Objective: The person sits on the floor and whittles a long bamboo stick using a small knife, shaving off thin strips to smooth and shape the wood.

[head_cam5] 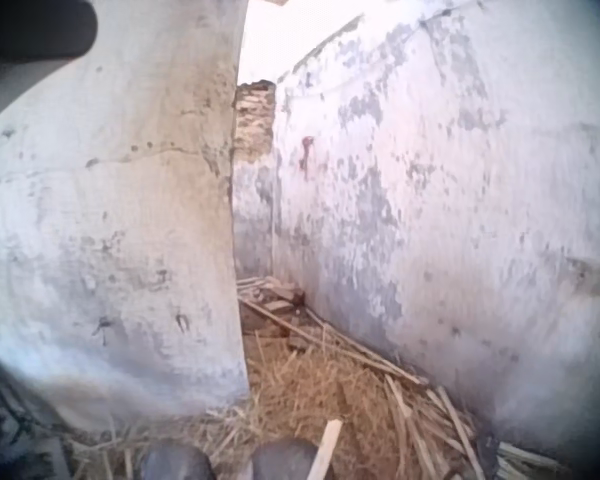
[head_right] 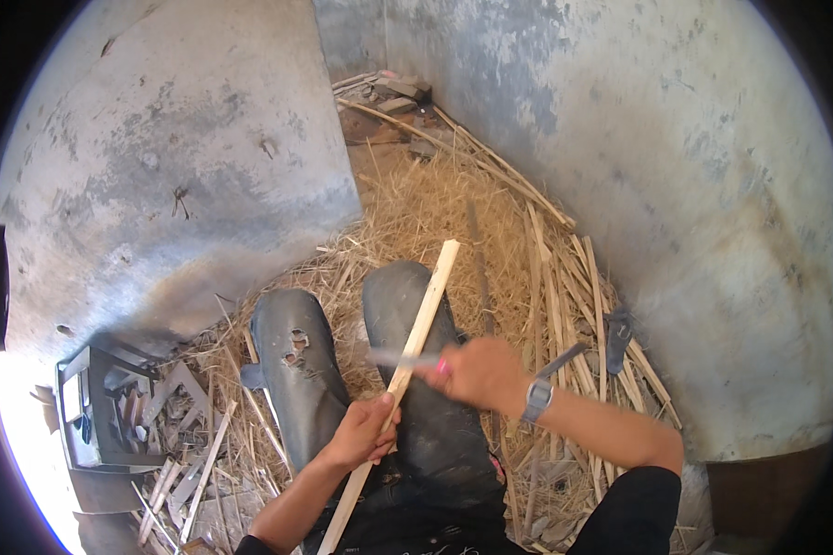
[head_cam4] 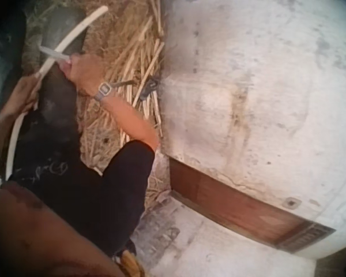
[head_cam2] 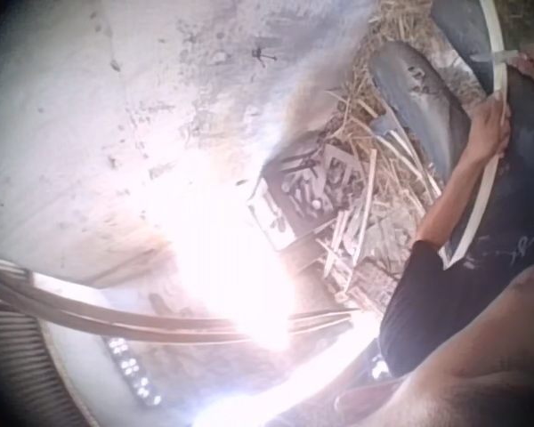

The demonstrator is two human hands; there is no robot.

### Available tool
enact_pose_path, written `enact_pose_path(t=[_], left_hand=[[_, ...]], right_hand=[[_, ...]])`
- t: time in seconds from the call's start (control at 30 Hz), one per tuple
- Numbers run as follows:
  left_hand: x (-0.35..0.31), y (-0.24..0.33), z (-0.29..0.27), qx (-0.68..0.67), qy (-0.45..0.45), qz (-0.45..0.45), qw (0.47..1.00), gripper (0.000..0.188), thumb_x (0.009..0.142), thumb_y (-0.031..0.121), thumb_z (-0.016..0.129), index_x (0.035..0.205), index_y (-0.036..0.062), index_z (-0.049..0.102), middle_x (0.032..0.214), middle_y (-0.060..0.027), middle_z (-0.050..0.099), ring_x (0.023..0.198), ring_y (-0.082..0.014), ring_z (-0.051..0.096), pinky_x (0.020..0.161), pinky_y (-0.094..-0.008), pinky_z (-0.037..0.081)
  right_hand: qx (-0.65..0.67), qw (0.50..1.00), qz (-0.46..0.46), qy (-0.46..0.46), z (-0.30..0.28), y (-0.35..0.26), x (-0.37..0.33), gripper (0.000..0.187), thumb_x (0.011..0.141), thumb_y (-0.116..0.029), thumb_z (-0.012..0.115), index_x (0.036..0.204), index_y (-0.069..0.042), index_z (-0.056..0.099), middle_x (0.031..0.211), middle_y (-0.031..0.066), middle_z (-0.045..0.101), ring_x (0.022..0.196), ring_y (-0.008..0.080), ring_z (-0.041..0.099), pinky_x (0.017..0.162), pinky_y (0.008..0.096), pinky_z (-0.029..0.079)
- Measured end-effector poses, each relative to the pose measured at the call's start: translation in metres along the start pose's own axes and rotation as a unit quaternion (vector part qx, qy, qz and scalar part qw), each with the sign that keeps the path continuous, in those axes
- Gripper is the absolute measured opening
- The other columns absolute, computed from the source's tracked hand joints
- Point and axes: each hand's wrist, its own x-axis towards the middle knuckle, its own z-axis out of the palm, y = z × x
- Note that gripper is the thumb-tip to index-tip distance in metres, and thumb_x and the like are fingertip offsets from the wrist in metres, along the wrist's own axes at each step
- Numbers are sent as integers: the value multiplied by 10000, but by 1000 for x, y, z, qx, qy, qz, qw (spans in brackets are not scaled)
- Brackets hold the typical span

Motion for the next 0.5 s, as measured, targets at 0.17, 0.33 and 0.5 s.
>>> enact_pose_path(t=[0.17, 0.33, 0.5], left_hand=[[4, -1, 0, 44, 8, 21, 999, 467, 1121, 480, 408, 977, 51, 524, 592, 19, 421, 419, -75, 411, 372, -251, 369], [-1, -3, -3, 41, -2, 15, 999, 440, 1128, 462, 392, 980, 71, 529, 580, 24, 407, 410, -73, 402, 379, -250, 393], [-2, -4, -4, 43, 10, 2, 999, 446, 1126, 468, 394, 975, 71, 530, 581, 30, 397, 421, -72, 406, 377, -248, 392]], right_hand=[[-17, 998, 33, 49, 6, 12, 3, 637, 997, -609, 537, 686, -76, 695, 524, 160, 602, 482, 365, 631, 468, 478, 501], [-5, 997, 30, 71, 15, 41, 10, 617, 997, -611, 537, 743, -74, 702, 548, 164, 610, 480, 364, 621, 468, 487, 491], [8, 997, -26, 77, 18, 11, 3, 556, 992, -538, 590, 680, -86, 673, 518, 158, 571, 476, 354, 610, 441, 477, 447]])
